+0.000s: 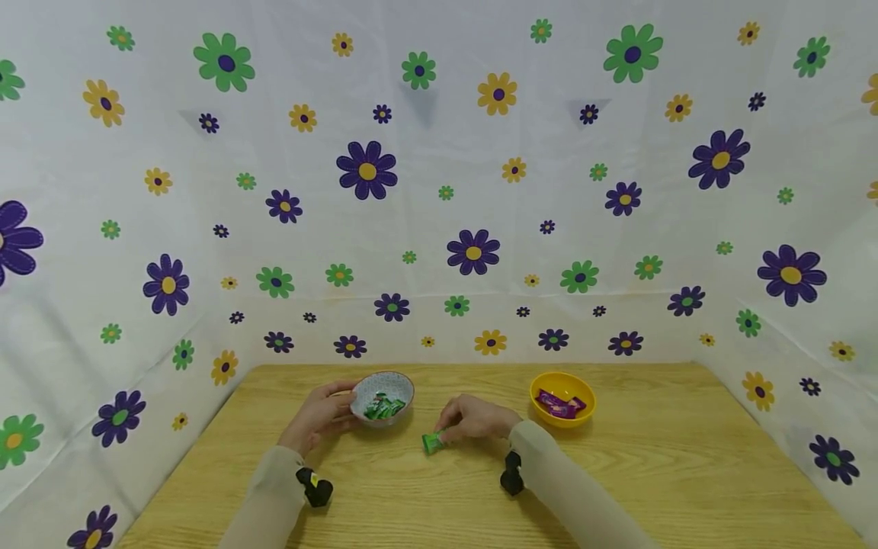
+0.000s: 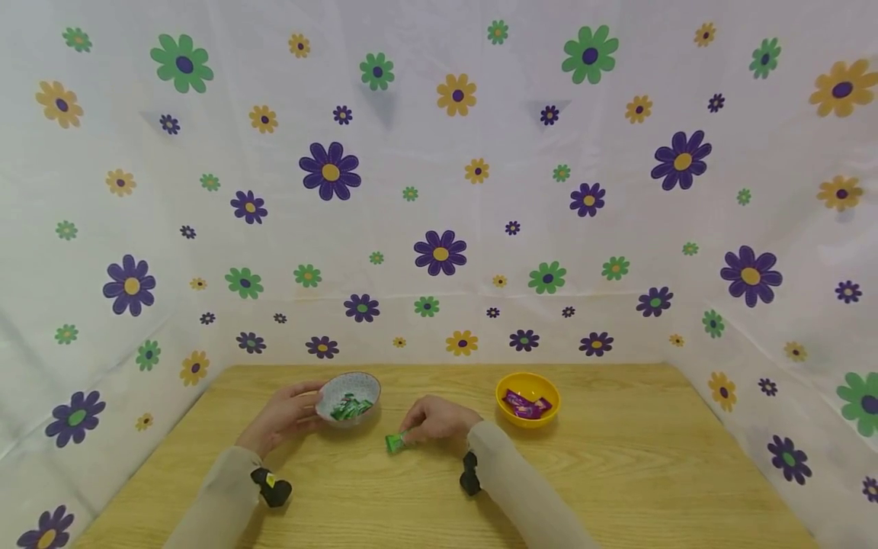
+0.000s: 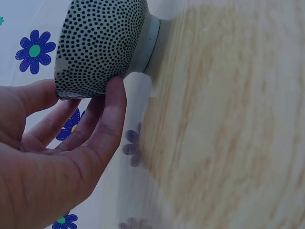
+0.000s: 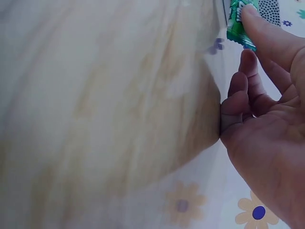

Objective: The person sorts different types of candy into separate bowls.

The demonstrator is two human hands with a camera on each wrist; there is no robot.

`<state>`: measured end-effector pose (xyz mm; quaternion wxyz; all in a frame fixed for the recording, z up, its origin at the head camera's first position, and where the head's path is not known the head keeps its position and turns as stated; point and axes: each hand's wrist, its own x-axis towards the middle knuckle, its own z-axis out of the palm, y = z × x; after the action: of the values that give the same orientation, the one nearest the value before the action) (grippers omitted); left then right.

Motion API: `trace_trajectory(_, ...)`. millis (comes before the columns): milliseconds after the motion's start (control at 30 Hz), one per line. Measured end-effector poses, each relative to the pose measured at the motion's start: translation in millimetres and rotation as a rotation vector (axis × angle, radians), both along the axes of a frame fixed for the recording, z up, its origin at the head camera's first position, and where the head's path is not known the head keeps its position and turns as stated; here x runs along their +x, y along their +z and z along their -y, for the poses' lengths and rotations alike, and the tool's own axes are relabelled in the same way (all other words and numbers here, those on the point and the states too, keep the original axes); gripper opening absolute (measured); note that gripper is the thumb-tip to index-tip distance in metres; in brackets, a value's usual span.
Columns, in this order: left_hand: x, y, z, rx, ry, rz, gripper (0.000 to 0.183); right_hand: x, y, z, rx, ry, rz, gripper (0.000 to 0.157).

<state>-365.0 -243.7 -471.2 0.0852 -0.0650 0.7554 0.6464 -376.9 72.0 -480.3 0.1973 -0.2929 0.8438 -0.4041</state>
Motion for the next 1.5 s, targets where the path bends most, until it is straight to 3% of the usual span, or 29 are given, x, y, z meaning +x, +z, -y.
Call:
trace_trajectory(333, 1.1, -1.1, -1.2, 0.005, -0.006, 0.005, 0.043, 0.8, 6.7, 1.4, -0.104, -0.053, 0.05, 0.009)
trace_trajectory(700, 1.8, 0.6, -1.2, 0.017, -0.012, 0.002, 0.042, -2.5, 17.7, 20.9, -0.233, -0.021, 0.074, 0.015)
trace_trajectory(933, 1.5, 0.9, -0.7, 0.023, -0.014, -0.016, 0.041, -4.0, 20.3, 38.4, -0.323, -0.097, 0.117, 0.02)
trace_trajectory(1200, 2.2, 0.0, -1.4, 0.025, -0.03, -0.022, 0.042, -2.9, 17.3, 54.2, -0.389, -0.154, 0.095, 0.021)
trace_trajectory(1500, 3.4, 3.3, -2.3, 0.004, -0.04, -0.023, 0.042, 6.7, 19.8, 74.7, -0.432, -0.302, 0.083, 0.024)
